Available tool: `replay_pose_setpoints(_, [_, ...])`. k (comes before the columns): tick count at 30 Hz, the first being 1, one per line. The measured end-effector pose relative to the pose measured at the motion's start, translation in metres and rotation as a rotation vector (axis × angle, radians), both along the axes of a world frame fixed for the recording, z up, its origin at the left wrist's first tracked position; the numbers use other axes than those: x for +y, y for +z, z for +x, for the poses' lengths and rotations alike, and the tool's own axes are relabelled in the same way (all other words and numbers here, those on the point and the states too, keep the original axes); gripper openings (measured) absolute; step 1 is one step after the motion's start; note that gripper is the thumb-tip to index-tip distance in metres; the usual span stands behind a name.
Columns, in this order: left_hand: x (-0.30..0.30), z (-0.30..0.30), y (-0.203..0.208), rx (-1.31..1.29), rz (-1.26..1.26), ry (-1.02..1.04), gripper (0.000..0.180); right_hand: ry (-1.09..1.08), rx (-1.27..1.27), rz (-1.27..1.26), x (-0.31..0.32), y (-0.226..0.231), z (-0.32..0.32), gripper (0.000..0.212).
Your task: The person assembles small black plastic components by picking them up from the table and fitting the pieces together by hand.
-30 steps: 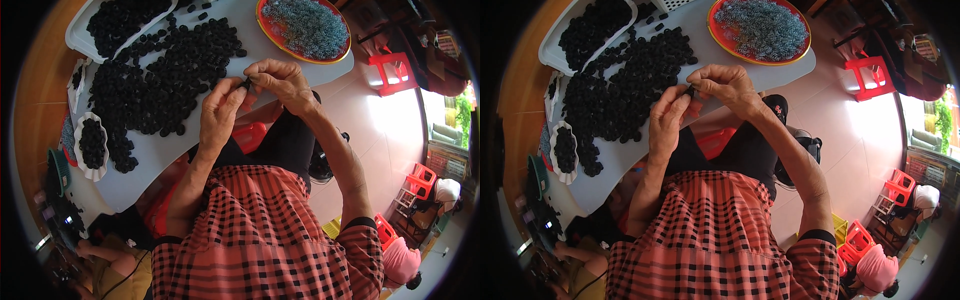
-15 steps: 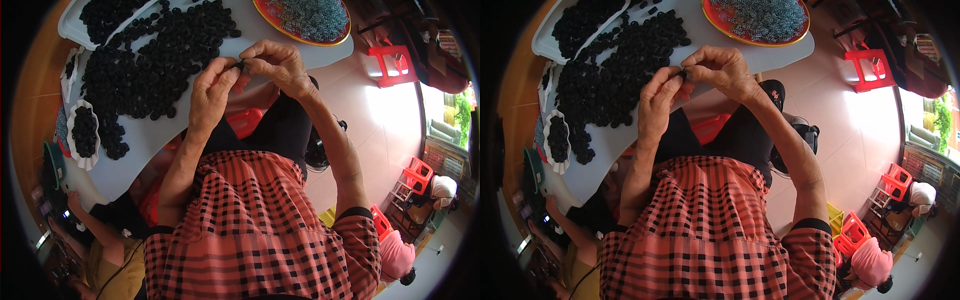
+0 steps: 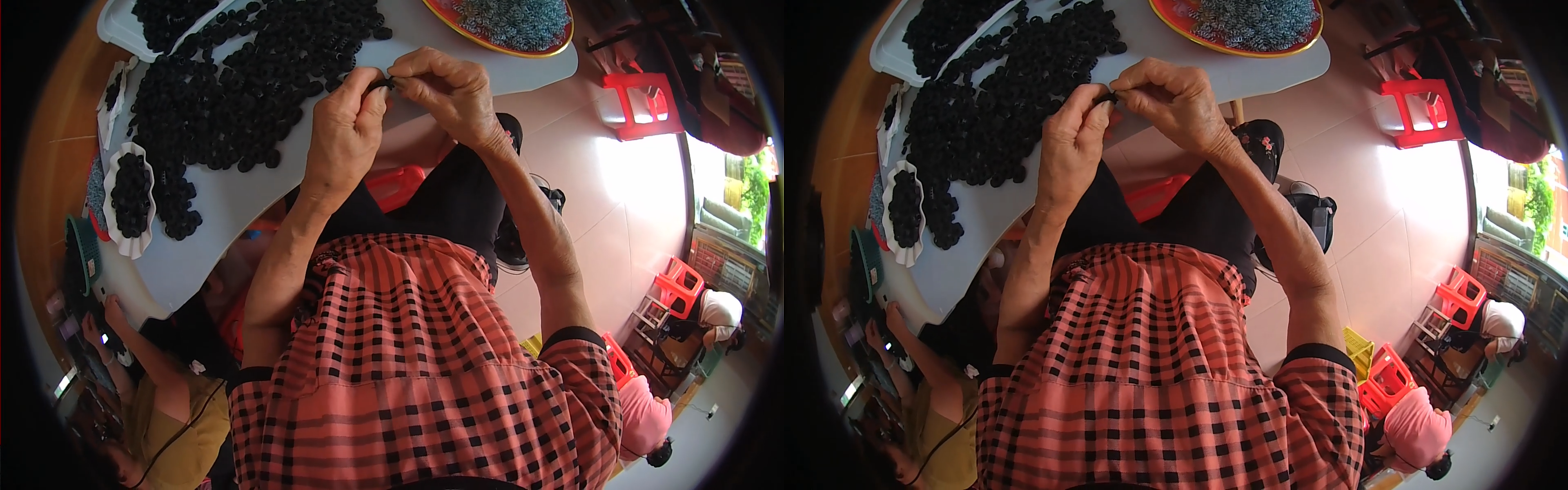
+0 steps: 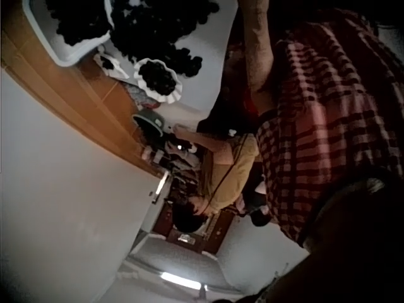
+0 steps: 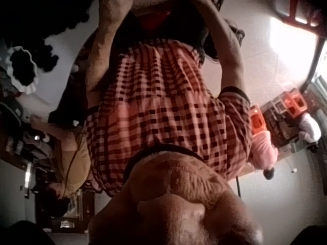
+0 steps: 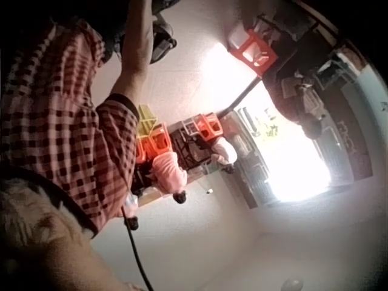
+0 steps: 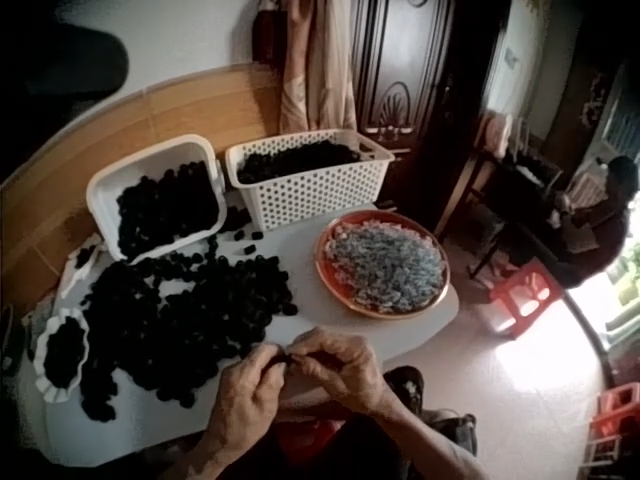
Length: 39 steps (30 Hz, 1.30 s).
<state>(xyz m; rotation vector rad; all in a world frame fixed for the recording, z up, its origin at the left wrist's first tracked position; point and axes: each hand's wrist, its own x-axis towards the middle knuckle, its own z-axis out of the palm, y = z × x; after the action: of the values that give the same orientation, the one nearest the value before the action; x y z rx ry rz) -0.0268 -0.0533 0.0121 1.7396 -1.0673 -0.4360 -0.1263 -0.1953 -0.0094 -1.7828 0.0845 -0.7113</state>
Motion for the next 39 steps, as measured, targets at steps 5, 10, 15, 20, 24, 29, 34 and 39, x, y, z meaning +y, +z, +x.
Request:
replay_pose_setpoints(5, [0.002, 0.002, 0.003, 0.173, -0.050, 0.005, 0.016, 0.059, 0.085, 0.086, 0.001, 0.002, -0.001, 0.014])
replay_pose_setpoints(10, [0.003, 0.004, 0.000, 0.324, -0.070, -0.028, 0.017, 0.133, 0.086, 0.217, 0.001, -0.001, -0.001, 0.015])
replay_pose_setpoints(15, [-0.003, -0.006, 0.002, 0.261, -0.053, 0.081, 0.016, -0.107, 0.037, 0.053, 0.012, -0.005, 0.000, 0.015])
replay_pose_setpoints(20, [-0.007, -0.008, -0.004, 0.058, -0.060, 0.096, 0.021, -0.217, -0.028, -0.104, 0.008, -0.007, 0.000, 0.012])
replay_pose_setpoints(24, [0.000, 0.002, 0.003, 0.221, -0.025, 0.005, 0.014, 0.065, 0.088, 0.129, -0.003, 0.005, -0.003, 0.015])
replay_pose_setpoints(29, [0.001, 0.010, -0.005, 0.218, -0.022, -0.071, 0.016, 0.158, 0.198, 0.067, -0.010, 0.013, -0.002, 0.019])
replay_pose_setpoints(34, [0.001, 0.012, -0.007, 0.219, -0.061, -0.091, 0.017, 0.248, 0.275, 0.098, -0.022, 0.016, 0.002, 0.018])
replay_pose_setpoints(39, [0.000, 0.011, -0.007, 0.216, -0.045, -0.096, 0.016, 0.209, 0.303, 0.035, -0.020, 0.020, 0.000, 0.015])
